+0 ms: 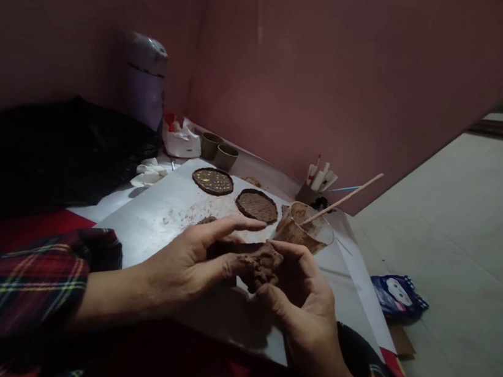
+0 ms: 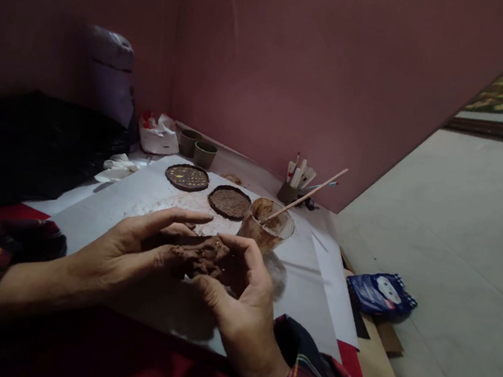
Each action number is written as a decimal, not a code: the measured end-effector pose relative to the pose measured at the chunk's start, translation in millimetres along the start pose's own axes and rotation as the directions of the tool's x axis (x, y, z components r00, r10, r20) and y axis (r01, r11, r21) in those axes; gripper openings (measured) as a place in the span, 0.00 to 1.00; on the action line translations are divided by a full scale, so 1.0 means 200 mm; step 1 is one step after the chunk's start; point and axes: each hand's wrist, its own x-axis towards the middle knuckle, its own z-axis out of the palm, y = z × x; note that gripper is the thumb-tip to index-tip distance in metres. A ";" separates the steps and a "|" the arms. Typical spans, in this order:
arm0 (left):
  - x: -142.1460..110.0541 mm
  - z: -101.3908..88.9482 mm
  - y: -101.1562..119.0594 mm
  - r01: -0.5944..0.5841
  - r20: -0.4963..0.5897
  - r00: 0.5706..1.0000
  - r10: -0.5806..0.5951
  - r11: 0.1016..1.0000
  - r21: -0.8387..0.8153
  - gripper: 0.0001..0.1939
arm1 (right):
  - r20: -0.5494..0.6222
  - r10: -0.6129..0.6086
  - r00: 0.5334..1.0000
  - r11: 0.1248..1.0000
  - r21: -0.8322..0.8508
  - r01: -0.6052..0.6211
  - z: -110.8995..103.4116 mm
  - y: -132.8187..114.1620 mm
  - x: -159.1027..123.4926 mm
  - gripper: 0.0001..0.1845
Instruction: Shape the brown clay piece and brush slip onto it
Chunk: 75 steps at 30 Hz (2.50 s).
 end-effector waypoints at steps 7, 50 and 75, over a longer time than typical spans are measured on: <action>-0.01 0.02 0.03 0.084 0.052 0.996 -0.077 0.985 -0.148 0.11 | 0.009 -0.076 0.997 0.989 -0.123 0.076 0.00 0.00 -0.03 0.29; 0.00 0.02 0.04 0.128 0.047 0.990 -0.129 0.991 0.041 0.11 | 0.032 -0.137 0.990 0.981 -0.136 0.140 -0.02 -0.01 -0.01 0.10; 0.00 0.00 0.03 0.137 0.002 0.991 -0.137 0.989 0.054 0.06 | 0.063 -0.031 0.998 0.999 -0.039 0.034 -0.01 0.00 -0.01 0.08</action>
